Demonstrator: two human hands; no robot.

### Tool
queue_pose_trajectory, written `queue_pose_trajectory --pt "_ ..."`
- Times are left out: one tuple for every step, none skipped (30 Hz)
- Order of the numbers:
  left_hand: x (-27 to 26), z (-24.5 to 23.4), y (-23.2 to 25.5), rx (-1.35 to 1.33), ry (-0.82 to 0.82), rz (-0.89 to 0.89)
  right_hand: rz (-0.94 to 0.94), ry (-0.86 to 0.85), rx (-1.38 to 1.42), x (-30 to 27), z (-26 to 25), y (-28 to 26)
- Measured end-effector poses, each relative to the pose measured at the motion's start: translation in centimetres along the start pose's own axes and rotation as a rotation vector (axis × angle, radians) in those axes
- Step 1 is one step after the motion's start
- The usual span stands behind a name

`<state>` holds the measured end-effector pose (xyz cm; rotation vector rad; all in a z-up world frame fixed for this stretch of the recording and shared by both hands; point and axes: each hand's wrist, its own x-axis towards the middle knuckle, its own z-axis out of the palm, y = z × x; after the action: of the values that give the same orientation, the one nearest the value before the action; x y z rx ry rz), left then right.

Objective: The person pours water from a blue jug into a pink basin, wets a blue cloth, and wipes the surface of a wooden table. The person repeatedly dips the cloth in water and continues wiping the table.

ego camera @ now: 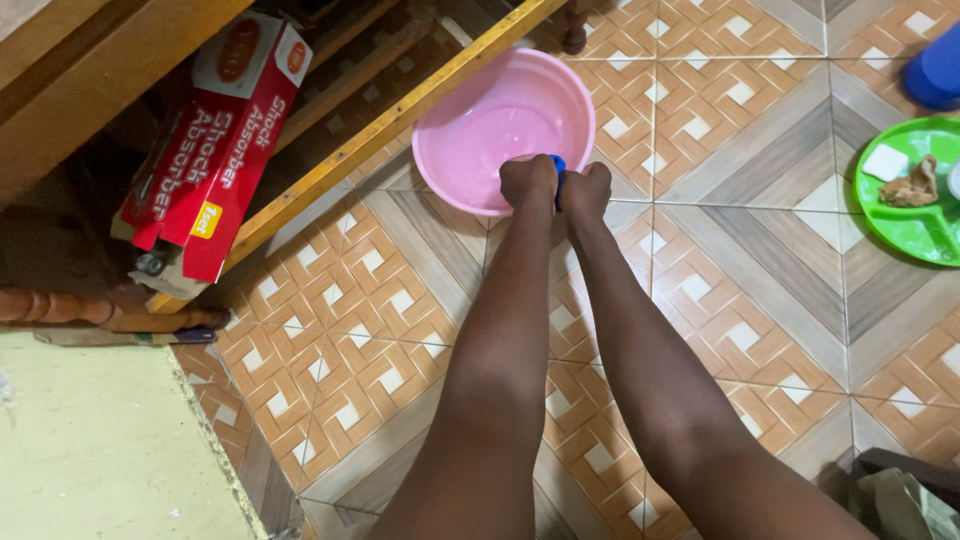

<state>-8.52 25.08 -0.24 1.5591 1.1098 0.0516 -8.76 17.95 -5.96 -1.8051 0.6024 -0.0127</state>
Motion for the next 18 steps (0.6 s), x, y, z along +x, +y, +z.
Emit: queue_pose_trajectory --pt "0.2 -0.2 -0.1 -0.019 -0.018 -0.022 -0.004 -0.010 -0.003 0.0 0.4 0.1" --pt "0.5 -0.3 -0.3 -0.039 -0.003 -0.012 -0.007 -0.018 -0.008 -0.1 0.7 0.2" --pt "1.0 -0.3 -0.7 -0.059 0.012 -0.003 -0.011 -0.027 -0.012 -0.2 0.9 0.2" --pt "1.7 -0.3 -1.3 -0.078 0.028 0.007 -0.007 -0.046 0.009 -0.4 1.1 0.0" --pt "2.5 -0.3 -1.7 -0.068 0.065 0.029 -0.003 -0.065 0.031 -0.6 1.1 -0.2" --pt "3.4 -0.4 -1.8 -0.059 0.100 0.052 0.000 -0.082 0.052 -0.8 1.2 -0.5" --pt "3.9 -0.4 -2.0 -0.050 0.135 0.074 0.032 -0.096 0.051 -1.1 1.2 -0.8" --pt "4.1 -0.5 -2.1 -0.095 0.141 0.061 0.064 -0.110 0.051 -1.2 1.3 -1.0" --pt "4.0 -0.8 -2.1 -0.141 0.146 0.049 0.095 -0.124 0.051 -1.3 1.4 -1.1" --pt "3.6 -1.3 -2.0 -0.187 0.151 0.036 0.064 -0.094 -0.007 -1.3 1.7 -1.1" --pt "3.1 -1.7 -1.7 -0.241 0.140 0.000 0.033 -0.065 -0.065 -1.2 2.0 -1.1" --pt "2.5 -2.2 -1.4 -0.295 0.131 -0.035 0.002 -0.036 -0.121 -1.1 2.5 -1.1" --pt "2.0 -2.6 -0.9 -0.349 0.122 -0.071 -0.079 0.074 -0.213 -0.9 2.8 -1.2" --pt "1.7 -3.0 -0.4 -0.335 0.130 -0.046 -0.162 0.184 -0.304 -0.8 3.2 -1.4" --pt "1.5 -3.3 0.0 -0.320 0.138 -0.021 -0.244 0.295 -0.394 -0.8 3.6 -1.7" --pt "1.3 -3.5 0.3 -0.307 0.147 0.004 -0.328 0.327 -0.400 -1.0 3.6 -2.0" --pt "1.2 -3.7 0.7 -0.304 0.146 0.037 -0.411 0.359 -0.405 -1.2 3.5 -2.3" --pt "1.1 -3.8 1.0 -0.302 0.145 0.070 -0.496 0.392 -0.409 -1.5 3.5 -2.7"
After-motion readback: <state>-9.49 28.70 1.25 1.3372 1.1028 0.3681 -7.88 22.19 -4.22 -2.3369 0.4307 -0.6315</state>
